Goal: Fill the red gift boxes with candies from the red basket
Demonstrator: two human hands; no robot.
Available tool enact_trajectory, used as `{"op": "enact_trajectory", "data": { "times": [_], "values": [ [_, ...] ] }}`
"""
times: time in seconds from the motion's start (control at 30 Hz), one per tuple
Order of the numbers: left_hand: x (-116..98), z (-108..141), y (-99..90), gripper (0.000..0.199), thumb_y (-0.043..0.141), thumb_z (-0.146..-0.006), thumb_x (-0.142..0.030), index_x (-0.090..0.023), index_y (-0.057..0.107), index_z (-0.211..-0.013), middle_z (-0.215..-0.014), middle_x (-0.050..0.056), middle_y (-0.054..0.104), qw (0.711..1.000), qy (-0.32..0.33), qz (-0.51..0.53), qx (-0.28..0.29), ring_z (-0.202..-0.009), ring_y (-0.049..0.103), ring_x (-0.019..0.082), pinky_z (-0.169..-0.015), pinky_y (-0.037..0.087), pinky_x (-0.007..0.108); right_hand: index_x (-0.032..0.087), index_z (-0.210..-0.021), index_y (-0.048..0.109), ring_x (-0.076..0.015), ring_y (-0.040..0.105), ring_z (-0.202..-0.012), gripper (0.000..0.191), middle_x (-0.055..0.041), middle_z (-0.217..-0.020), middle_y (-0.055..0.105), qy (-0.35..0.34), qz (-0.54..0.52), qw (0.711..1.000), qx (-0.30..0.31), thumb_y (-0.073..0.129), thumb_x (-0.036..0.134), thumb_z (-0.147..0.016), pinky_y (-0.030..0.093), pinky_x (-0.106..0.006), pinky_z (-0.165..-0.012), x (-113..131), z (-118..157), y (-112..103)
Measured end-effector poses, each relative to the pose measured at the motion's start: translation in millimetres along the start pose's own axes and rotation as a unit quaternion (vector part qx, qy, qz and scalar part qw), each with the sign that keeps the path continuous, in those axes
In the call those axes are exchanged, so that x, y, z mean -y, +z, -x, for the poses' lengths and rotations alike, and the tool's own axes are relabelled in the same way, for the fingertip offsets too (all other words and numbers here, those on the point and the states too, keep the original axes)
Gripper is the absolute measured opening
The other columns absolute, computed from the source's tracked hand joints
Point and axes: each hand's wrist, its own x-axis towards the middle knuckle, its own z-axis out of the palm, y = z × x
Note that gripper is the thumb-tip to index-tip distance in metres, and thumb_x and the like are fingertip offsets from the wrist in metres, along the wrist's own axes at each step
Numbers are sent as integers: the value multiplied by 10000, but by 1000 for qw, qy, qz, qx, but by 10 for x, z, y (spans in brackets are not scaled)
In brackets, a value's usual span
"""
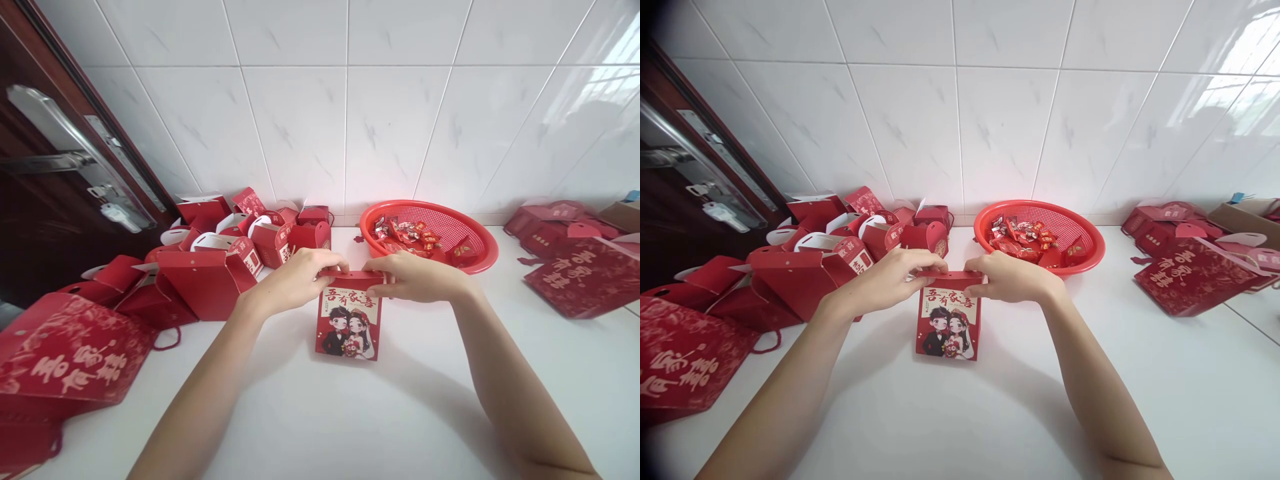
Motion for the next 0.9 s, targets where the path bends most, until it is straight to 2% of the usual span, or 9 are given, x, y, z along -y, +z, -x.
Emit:
{"op": "enact_trajectory", "data": {
  "times": [0.13, 0.33, 0.43, 0.57, 0.77, 0.9],
  "values": [
    [16, 9, -16, 293, 475, -924, -202, -246, 717, -1083, -1119, 24, 758, 1000, -6, -6, 0, -996, 691, 227, -850, 528, 332, 198, -912, 579, -145, 564, -657, 47, -22, -795, 645, 12, 7, 1000, -12, 534, 196, -927, 358, -270, -566, 19, -54, 50],
    [86, 32, -112, 309, 583, -913, -405, -273, 730, -1150, -1127, 8, 773, 997, -41, 20, 55, -981, 698, 239, -851, 541, 331, 194, -829, 527, -132, 510, -613, 125, -12, -693, 596, 22, 15, 999, -47, 492, 94, -895, 292, -270, -542, 74, -146, 128],
    [135, 15, -133, 298, 546, -936, -391, -262, 749, -1113, -1103, 12, 783, 996, -42, 49, 58, -986, 706, 228, -896, 542, 332, 192, -838, 531, -128, 506, -596, 128, -14, -695, 597, 18, 22, 998, -52, 476, 89, -890, 298, -267, -528, 98, -166, 141],
    [163, -15, -106, 251, 589, -897, -326, -238, 747, -1070, -1112, 22, 781, 995, -57, 63, 47, -1012, 706, 232, -910, 548, 343, 190, -860, 537, -127, 532, -592, 129, -17, -705, 627, 22, 20, 998, -49, 463, 90, -891, 327, -256, -522, 114, -167, 139],
    [179, -34, -45, 333, 639, -854, -352, -233, 702, -1159, -1096, 46, 765, 994, -79, 68, 39, -979, 711, 249, -813, 582, 361, 180, -895, 591, -144, 611, -649, 102, -29, -718, 676, 15, -11, 999, -30, 510, 121, -910, 358, -241, -538, 117, -138, 110],
    [184, -41, -34, 334, 667, -832, -343, -230, 724, -1141, -1154, 51, 764, 993, -80, 78, 44, -1069, 706, 270, -861, 588, 365, 180, -979, 646, -155, 625, -673, 97, -36, -784, 702, 2, -21, 1000, -19, 594, 241, -924, 384, -247, -558, 84, -113, 77]
  ]
}}
